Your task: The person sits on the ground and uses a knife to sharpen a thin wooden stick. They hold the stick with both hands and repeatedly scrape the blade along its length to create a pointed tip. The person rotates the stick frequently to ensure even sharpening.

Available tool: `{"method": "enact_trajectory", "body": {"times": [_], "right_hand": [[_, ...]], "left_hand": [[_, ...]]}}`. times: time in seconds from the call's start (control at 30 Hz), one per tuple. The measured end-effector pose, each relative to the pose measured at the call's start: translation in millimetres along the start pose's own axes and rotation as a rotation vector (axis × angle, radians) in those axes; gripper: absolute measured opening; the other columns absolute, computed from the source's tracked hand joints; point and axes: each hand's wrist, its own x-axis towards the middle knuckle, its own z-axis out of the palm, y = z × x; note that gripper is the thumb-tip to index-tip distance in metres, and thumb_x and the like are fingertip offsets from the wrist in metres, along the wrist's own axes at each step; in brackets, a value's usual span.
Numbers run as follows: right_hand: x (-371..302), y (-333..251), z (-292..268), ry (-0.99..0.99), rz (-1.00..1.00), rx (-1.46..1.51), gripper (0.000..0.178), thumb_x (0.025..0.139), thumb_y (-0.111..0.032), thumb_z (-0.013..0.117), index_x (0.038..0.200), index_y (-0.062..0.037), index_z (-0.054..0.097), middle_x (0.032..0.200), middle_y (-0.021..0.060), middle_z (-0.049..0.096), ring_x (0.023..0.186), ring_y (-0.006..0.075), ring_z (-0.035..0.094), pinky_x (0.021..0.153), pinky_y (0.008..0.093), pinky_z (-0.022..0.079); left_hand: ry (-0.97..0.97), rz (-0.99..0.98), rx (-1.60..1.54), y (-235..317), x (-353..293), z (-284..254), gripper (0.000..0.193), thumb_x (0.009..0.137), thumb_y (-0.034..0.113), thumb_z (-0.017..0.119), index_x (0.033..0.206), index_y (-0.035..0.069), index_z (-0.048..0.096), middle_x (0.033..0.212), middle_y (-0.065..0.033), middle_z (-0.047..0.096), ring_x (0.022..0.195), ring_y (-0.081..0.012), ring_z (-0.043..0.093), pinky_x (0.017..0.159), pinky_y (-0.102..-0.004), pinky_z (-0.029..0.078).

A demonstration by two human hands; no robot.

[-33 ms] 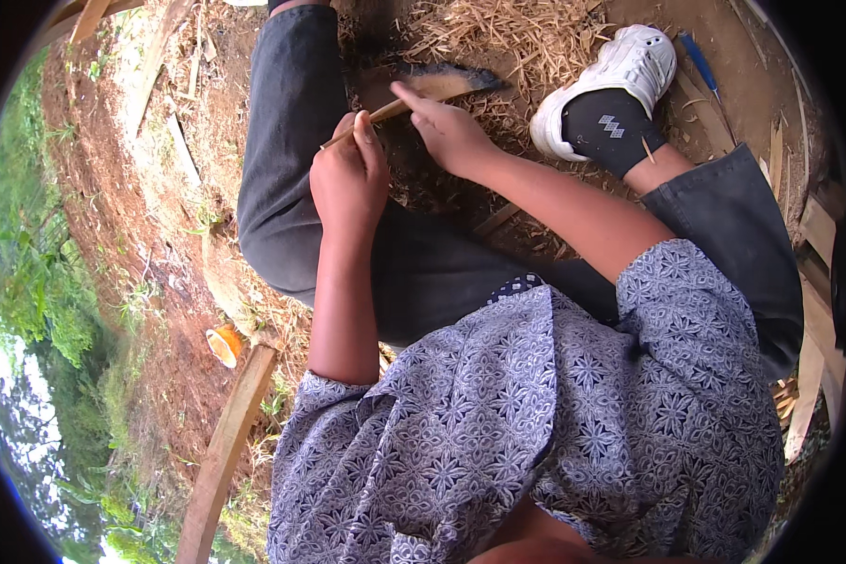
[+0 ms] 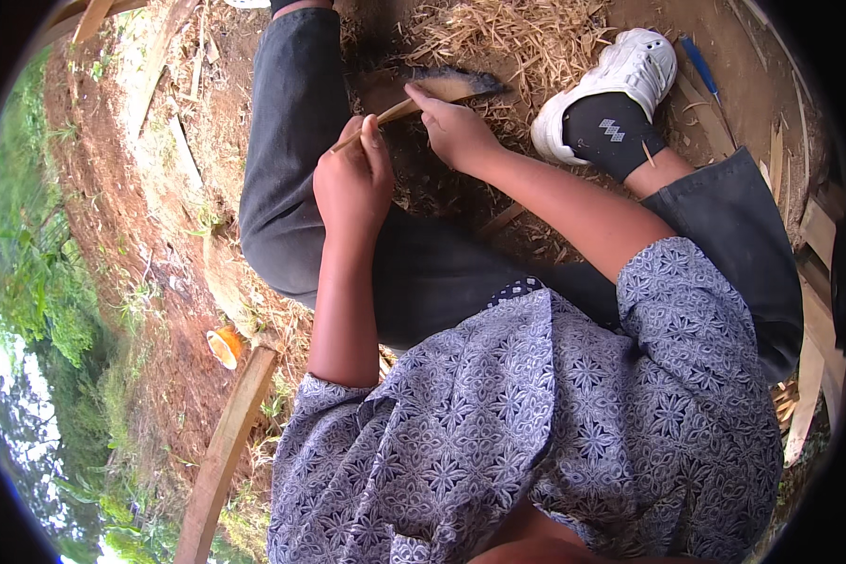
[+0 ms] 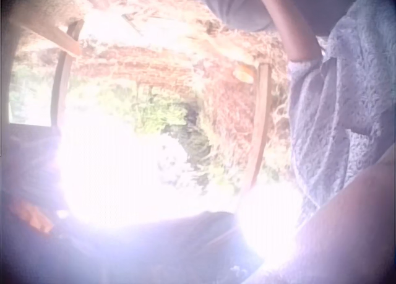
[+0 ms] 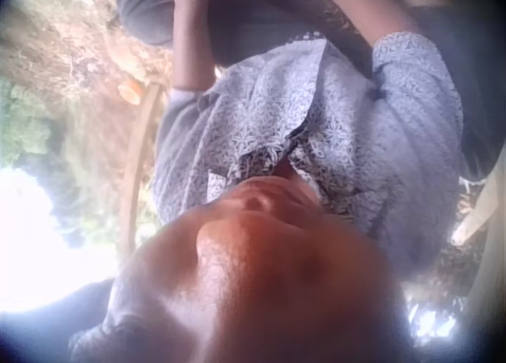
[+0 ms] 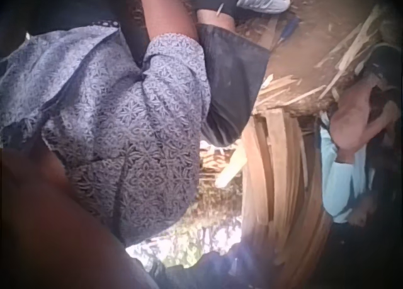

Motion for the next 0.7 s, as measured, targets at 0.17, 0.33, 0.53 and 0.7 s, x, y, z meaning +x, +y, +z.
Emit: {"method": "enact_trajectory", "body": {"times": [0.17,0.33,0.53,0.7], "right_hand": [[-19,-28,16,0.162,-0.490,0.258,0.051,0.105,-0.005,0.041,0.156,-0.0092,0.045,0.146,0.0192,0.059,0.134,0.0311,0.058,0.111,0.0378,0.047],[-21,-37,-1,-0.017,-0.241,0.127,0.050,0.105,-0.007,0.040,0.155,-0.0069,0.044,0.146,0.0200,0.058,0.133,0.0304,0.059,0.111,0.0377,0.047],[-5,-12,2,0.068,-0.149,-0.014,0.050,0.103,-0.009,0.044,0.153,-0.0036,0.046,0.143,0.0213,0.059,0.122,0.0391,0.063,0.101,0.0446,0.053],[-7,-7,13,0.114,-0.536,0.207,0.048,0.103,-0.007,0.048,0.151,-0.0042,0.049,0.132,0.0219,0.066,0.114,0.0358,0.068,0.095,0.0438,0.055]], "left_hand": [[0.072,0.014,-0.062,-12,1,6,0.037,0.109,0.028,0.049,0.083,0.005,0.062,0.067,-0.0210,0.060,0.063,-0.0433,0.063,0.054,-0.0495,0.046],[0.033,-0.020,0.058,-6,-1,3,0.041,0.109,0.027,0.050,0.078,0.002,0.062,0.066,-0.0209,0.060,0.061,-0.0430,0.063,0.053,-0.0482,0.047],[0.011,-0.029,0.095,-1,0,0,0.042,0.109,0.025,0.048,0.080,0.001,0.066,0.068,-0.0215,0.063,0.062,-0.0424,0.064,0.055,-0.0475,0.048],[-0.029,-0.060,0.017,-5,1,1,0.042,0.111,0.027,0.045,0.094,-0.003,0.069,0.072,-0.0238,0.063,0.064,-0.0403,0.065,0.058,-0.0447,0.047]]}}
